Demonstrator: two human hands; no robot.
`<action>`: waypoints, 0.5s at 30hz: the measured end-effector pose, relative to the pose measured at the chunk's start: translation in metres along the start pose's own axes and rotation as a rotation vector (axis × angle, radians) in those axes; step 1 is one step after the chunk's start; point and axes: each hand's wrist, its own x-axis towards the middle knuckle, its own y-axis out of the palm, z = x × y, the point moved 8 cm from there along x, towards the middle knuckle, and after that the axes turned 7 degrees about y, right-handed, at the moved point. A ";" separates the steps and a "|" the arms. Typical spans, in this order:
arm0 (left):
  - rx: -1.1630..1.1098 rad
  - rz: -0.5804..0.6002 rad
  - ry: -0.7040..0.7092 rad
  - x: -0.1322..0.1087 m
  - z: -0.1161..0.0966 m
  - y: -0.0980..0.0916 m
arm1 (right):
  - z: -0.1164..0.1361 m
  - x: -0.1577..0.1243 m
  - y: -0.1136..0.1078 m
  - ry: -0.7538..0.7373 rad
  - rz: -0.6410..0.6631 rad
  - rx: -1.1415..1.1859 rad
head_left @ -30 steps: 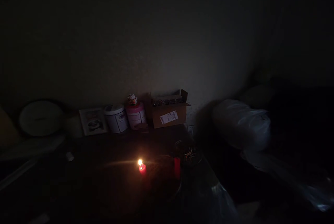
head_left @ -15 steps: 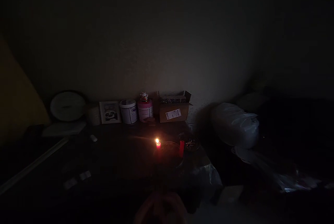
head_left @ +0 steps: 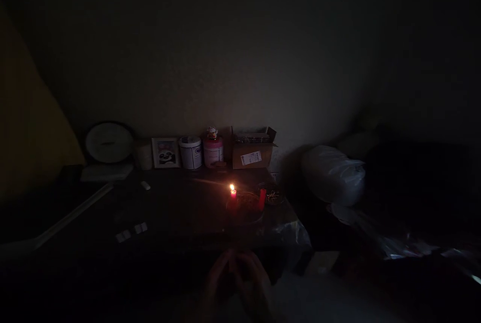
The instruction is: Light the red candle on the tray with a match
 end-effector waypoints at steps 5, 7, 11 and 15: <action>-0.130 -0.041 -0.035 0.014 0.019 -0.009 | -0.007 -0.002 0.003 -0.031 0.004 -0.056; -0.202 -0.053 -0.066 0.018 0.025 -0.012 | -0.012 -0.004 0.003 -0.064 -0.024 -0.094; -0.226 -0.040 -0.074 0.025 0.029 -0.012 | -0.021 -0.007 0.004 -0.080 -0.052 -0.170; -0.219 -0.017 -0.067 0.029 0.032 -0.002 | -0.021 -0.007 0.000 -0.074 -0.083 -0.186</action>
